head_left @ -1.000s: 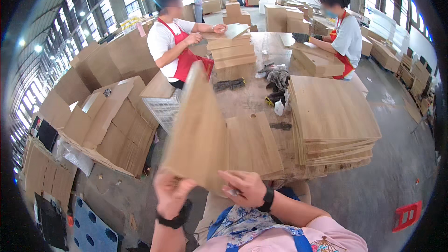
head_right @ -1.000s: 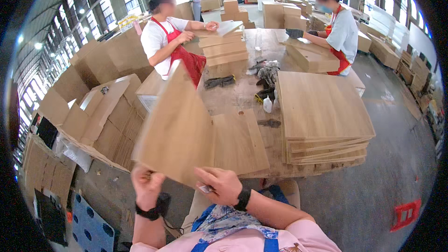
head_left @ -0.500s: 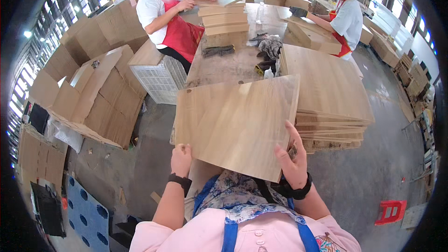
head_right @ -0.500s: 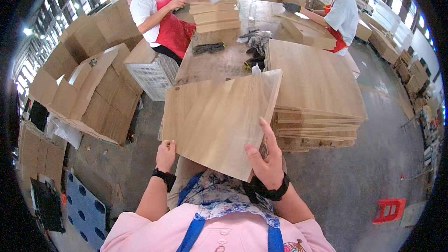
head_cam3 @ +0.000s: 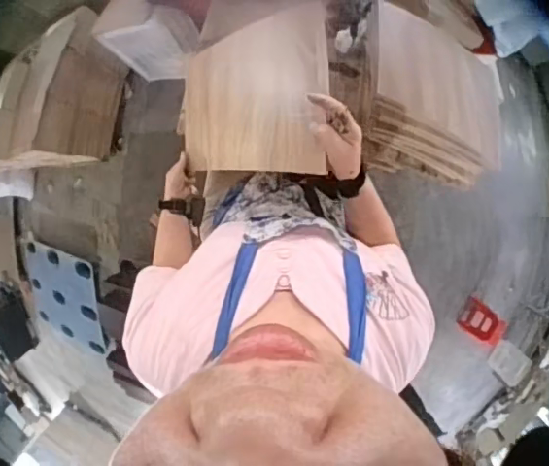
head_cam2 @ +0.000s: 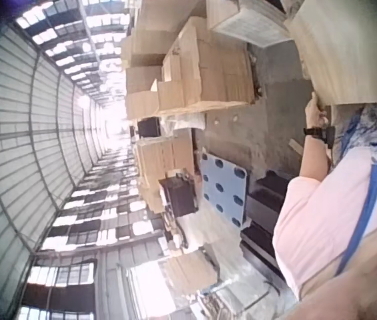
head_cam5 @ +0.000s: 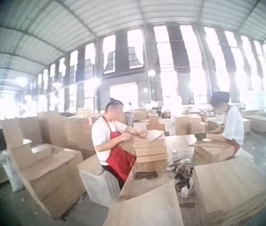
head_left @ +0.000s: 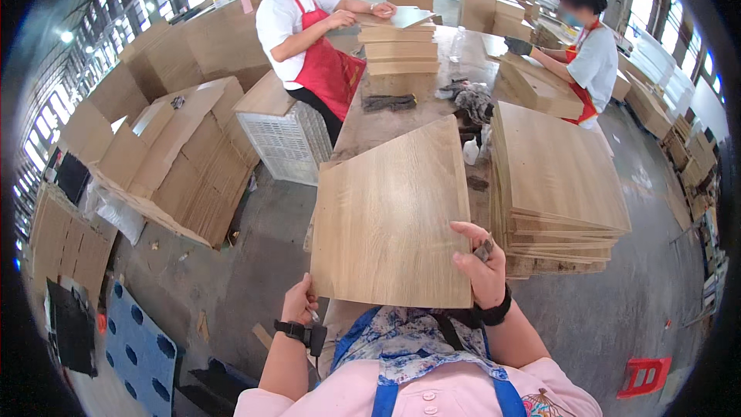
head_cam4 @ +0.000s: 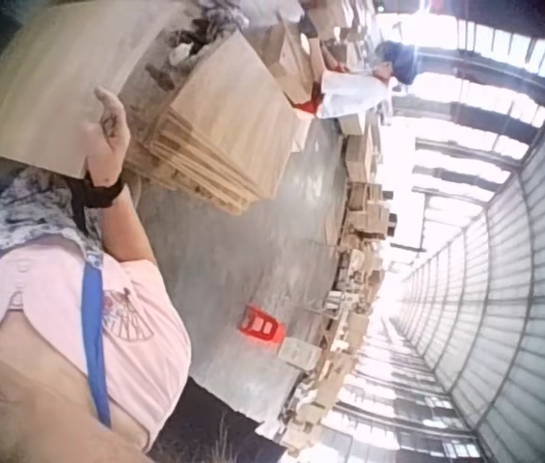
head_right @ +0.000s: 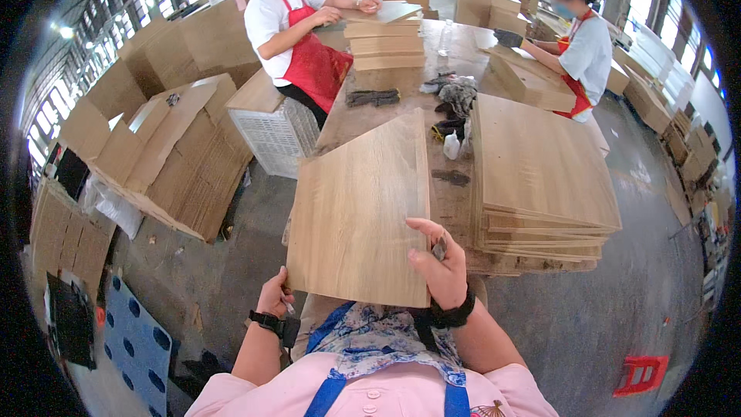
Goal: Inspecting and marking wooden boards at a factory workstation before stacking them.
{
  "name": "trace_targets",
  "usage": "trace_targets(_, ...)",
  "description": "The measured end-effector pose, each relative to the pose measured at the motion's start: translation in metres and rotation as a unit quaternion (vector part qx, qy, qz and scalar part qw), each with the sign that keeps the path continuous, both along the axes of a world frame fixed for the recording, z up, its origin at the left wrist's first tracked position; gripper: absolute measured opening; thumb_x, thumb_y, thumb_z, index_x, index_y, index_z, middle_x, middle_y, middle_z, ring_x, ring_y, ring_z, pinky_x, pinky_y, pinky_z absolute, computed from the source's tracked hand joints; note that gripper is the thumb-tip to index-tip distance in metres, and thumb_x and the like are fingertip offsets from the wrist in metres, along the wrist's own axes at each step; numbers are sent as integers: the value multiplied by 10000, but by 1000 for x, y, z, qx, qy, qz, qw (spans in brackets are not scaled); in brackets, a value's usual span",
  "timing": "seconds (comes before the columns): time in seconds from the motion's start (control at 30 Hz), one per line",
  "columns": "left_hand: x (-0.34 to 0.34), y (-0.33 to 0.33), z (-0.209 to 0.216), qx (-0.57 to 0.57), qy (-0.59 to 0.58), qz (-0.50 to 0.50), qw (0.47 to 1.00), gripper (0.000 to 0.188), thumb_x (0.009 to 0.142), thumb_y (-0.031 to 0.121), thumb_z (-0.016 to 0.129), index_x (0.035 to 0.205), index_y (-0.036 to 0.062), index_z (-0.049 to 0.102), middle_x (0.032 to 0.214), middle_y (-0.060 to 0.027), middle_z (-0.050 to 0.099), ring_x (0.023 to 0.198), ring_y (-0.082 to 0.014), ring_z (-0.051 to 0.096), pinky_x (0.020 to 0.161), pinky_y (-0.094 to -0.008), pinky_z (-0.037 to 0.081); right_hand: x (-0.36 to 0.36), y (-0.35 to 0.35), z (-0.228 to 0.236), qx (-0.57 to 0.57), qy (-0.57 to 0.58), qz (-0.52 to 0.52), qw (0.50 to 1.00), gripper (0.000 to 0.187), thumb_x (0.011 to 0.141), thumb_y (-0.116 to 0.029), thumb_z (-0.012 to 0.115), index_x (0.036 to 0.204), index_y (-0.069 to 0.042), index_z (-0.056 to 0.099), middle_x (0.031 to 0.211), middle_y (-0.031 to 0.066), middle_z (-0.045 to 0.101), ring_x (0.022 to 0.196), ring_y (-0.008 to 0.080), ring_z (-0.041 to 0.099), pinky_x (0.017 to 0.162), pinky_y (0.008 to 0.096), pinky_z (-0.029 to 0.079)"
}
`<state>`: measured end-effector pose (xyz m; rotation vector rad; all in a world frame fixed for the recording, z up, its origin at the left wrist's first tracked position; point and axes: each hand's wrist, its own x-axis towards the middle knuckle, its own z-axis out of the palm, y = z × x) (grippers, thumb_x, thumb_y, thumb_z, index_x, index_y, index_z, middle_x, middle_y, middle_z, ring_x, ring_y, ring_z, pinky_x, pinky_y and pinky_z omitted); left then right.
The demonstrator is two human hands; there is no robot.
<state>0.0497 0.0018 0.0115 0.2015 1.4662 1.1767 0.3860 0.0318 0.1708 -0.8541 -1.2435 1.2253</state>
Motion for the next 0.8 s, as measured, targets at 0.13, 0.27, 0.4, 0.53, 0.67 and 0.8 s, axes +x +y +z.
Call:
trace_targets(0.13,-32,-12,-20,84,-27,31,996,244,881,342,584,805,111,597,608,47,463,460,-49,355,401,-194,260,11,31,-50,-67,14,37,997,381,770,43,509,1147,3,552,1111,47,559,998,122,508,878,266,397)
trace_targets(0.27,-31,-12,2,75,101,23,992,264,881,350,582,794,104,623,646,47,570,484,-34,430,406,-200,262,24,43,-97,-110,-60,26,992,360,796,9,488,1145,-25,564,1068,26,576,934,121,538,833,270,430)
trace_targets(0.4,-24,-17,-15,62,99,22,993,276,879,363,585,800,101,623,629,49,553,489,-37,436,410,-207,276,34,49,-110,-68,-256,-1,964,319,824,-27,497,1134,-38,569,1068,82,607,948,177,578,829,290,447)
trace_targets(0.53,-12,-7,-7,43,94,8,995,284,884,372,576,797,105,621,613,46,528,483,-45,422,412,-209,278,54,50,-90,116,-519,-106,840,253,860,-85,504,1096,-39,583,1080,171,601,986,303,578,822,338,462)
trace_targets(0.67,-18,-13,-16,72,75,17,995,316,895,409,548,789,115,595,636,39,510,509,-65,427,418,-213,297,58,35,-99,50,-454,-142,878,245,875,-127,495,1084,-37,588,947,154,634,896,317,610,770,345,476)
trace_targets(0.8,-18,-22,-19,11,61,38,997,308,884,431,556,770,145,565,647,39,494,553,-69,430,431,-209,293,68,15,-137,-194,-281,-159,926,295,906,-211,486,1094,-2,573,758,104,635,643,193,588,604,281,452)
